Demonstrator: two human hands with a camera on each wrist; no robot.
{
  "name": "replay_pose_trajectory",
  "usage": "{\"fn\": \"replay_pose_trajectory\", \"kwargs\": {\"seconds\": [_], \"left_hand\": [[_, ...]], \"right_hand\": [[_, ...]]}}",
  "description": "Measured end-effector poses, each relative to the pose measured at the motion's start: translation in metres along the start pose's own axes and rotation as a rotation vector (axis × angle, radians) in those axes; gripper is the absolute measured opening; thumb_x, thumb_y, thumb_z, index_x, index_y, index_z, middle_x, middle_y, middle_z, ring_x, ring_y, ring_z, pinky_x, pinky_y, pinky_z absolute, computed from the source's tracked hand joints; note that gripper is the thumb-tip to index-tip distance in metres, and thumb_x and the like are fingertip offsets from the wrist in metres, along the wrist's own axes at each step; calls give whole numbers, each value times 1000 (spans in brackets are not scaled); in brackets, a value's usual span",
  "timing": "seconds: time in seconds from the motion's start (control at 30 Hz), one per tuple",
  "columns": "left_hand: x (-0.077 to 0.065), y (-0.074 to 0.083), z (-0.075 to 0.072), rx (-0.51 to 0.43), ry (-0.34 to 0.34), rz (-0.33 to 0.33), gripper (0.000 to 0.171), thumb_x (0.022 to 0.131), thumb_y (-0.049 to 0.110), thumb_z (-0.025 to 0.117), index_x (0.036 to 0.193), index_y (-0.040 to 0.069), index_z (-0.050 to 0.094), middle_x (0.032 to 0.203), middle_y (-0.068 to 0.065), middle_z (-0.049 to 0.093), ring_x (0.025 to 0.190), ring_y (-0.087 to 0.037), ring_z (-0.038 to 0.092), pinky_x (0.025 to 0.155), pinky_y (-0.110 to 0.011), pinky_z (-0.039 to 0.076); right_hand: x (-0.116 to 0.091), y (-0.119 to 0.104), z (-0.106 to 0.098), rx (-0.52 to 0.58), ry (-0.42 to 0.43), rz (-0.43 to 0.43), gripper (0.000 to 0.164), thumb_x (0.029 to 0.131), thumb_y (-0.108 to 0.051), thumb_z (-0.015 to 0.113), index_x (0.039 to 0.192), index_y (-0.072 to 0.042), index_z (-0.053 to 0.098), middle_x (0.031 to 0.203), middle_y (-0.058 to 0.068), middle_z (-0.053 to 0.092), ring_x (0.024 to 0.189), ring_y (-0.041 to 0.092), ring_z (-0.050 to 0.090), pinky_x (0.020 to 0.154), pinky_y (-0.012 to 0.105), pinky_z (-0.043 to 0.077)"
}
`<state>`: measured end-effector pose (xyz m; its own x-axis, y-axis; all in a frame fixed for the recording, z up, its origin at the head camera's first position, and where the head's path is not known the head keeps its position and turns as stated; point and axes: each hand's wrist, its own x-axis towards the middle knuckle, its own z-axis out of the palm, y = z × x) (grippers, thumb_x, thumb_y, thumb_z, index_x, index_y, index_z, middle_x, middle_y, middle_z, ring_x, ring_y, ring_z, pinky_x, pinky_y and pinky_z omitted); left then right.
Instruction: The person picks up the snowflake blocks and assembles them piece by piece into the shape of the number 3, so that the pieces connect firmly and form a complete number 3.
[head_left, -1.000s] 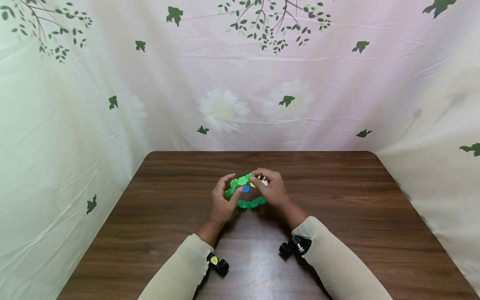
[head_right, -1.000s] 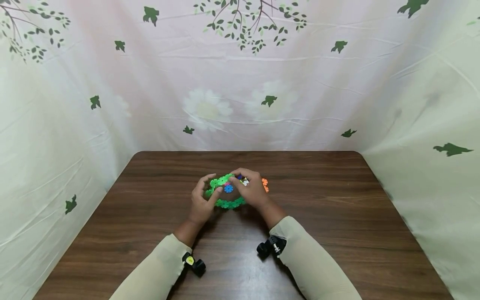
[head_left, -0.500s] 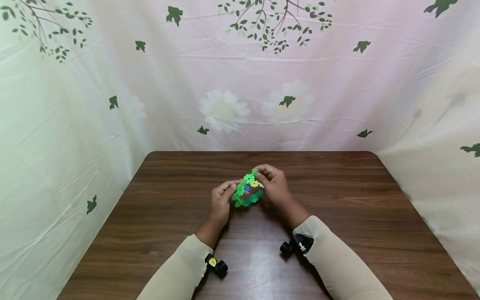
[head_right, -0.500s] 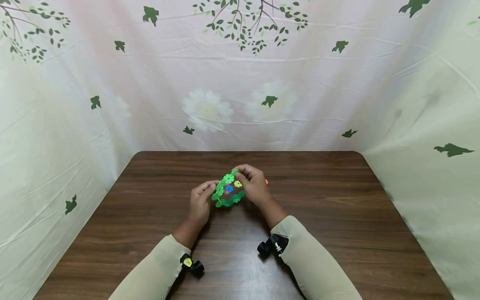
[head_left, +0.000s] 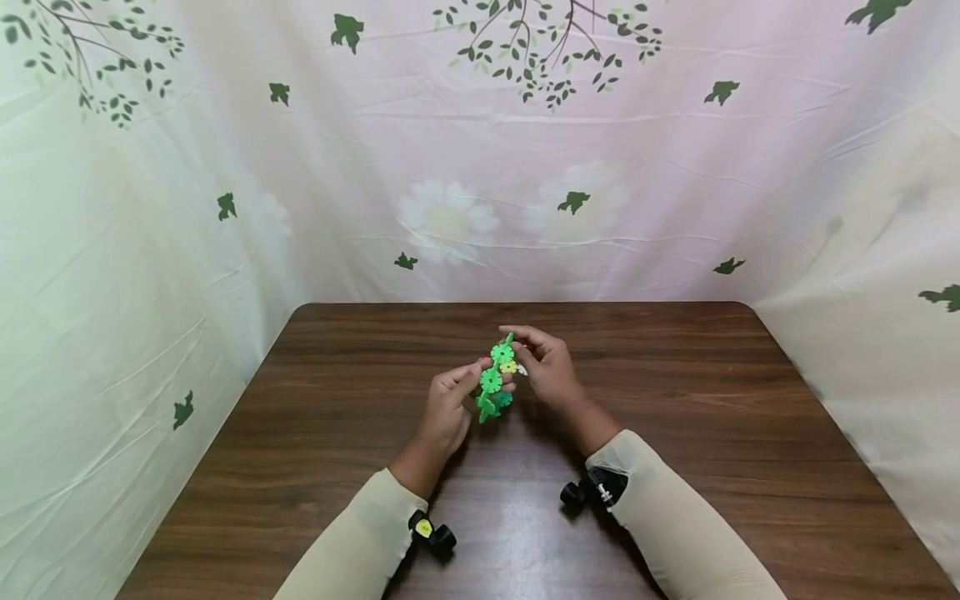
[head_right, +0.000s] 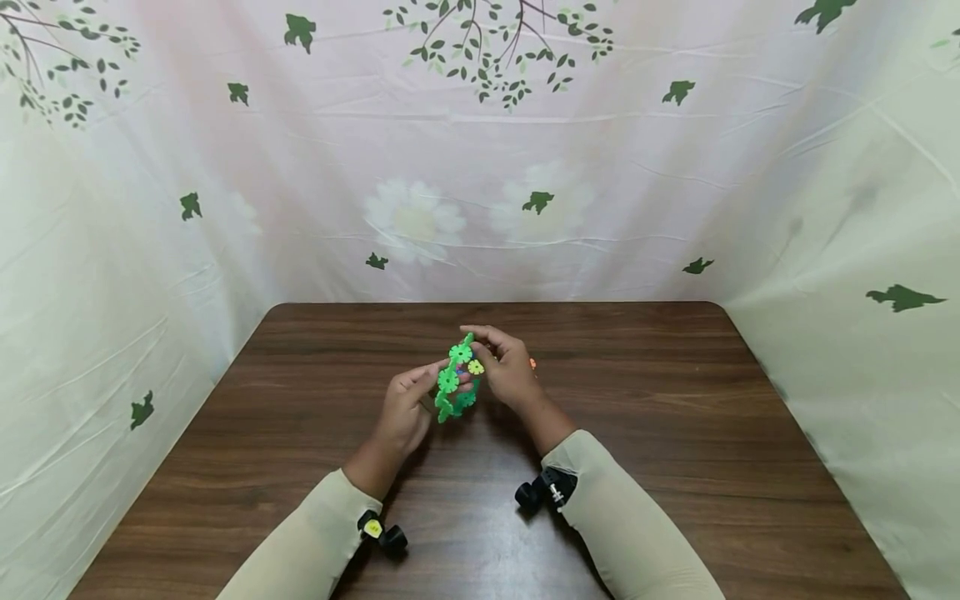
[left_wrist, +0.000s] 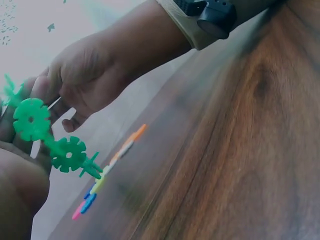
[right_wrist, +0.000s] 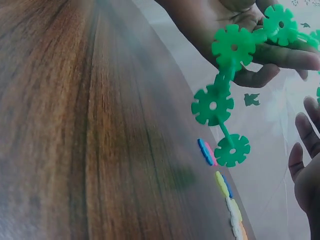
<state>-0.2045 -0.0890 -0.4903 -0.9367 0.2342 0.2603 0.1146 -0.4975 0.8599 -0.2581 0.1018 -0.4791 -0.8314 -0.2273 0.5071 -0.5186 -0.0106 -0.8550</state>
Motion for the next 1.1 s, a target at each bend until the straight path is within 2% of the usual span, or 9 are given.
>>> {"fn": "replay_pose_trajectory", "kwargs": {"seconds": [0.17, 0.27, 0.37, 0.5, 0.63, 0.77, 0.87, 1.0, 1.1], "left_hand": [[0, 0, -1, -86, -86, -49, 26, 115, 13, 55, 128, -4, 69, 106, -8, 85, 96, -20, 84, 92, -30, 65], [0, 0, -1, -139, -99, -68, 20, 114, 9, 56, 121, 8, 75, 107, -5, 84, 95, -19, 84, 88, -24, 63], [1, 0, -1, -165, -78, -76, 27, 113, 2, 53, 114, 16, 76, 105, -1, 84, 94, -19, 83, 86, -24, 63], [0, 1, 0, -146, -23, -73, 32, 111, -5, 50, 109, 17, 74, 100, 6, 81, 92, -10, 79, 85, -25, 61], [1, 1, -1, -125, 36, -79, 33, 107, -9, 50, 106, 15, 72, 95, 9, 78, 89, -5, 72, 84, -24, 59], [3, 0, -3, -108, 97, -80, 33, 106, -11, 53, 103, 16, 72, 95, 8, 76, 87, -5, 71, 80, -22, 58], [5, -1, -6, -97, 136, -72, 31, 106, -11, 56, 102, 16, 71, 100, 5, 81, 90, -7, 74, 78, -21, 57], [8, -1, -8, -89, 181, -54, 26, 105, -11, 58, 102, 13, 69, 106, -3, 85, 95, -10, 79, 78, -22, 58], [9, 0, -8, -87, 220, -42, 26, 104, -13, 59, 101, 11, 68, 104, -2, 85, 91, -9, 78, 76, -22, 57]], "right_hand": [[1, 0, 1, -31, -18, 15, 34, 109, 3, 59, 141, 5, 68, 113, 28, 70, 87, 7, 64, 73, 32, 57], [1, 2, 0, -38, -8, 30, 34, 109, 1, 60, 142, 5, 68, 115, 29, 72, 94, 3, 67, 79, 29, 59], [2, 3, -2, -39, 44, 45, 31, 109, -1, 62, 139, 6, 70, 112, 29, 74, 96, 3, 70, 83, 24, 60], [4, 3, -5, -27, 112, 77, 28, 108, -2, 65, 133, 8, 71, 111, 33, 74, 98, 8, 74, 89, 21, 61], [5, 4, -8, -39, 125, 124, 27, 107, -1, 67, 131, 9, 72, 113, 37, 73, 101, 25, 76, 84, 18, 59], [5, 8, -10, -109, 140, 148, 26, 106, -5, 70, 130, 6, 74, 112, 34, 75, 97, 20, 72, 80, 17, 55], [5, 13, -12, -167, 163, 162, 25, 105, -7, 72, 128, 3, 76, 111, 28, 77, 95, 9, 66, 81, 19, 53], [5, 18, -13, -187, 179, 188, 25, 104, -5, 73, 128, 3, 76, 111, 27, 77, 99, 18, 66, 82, 20, 52], [4, 20, -13, -193, 174, 197, 27, 104, -3, 72, 129, 6, 74, 112, 29, 75, 99, 25, 67, 80, 18, 51]]}}
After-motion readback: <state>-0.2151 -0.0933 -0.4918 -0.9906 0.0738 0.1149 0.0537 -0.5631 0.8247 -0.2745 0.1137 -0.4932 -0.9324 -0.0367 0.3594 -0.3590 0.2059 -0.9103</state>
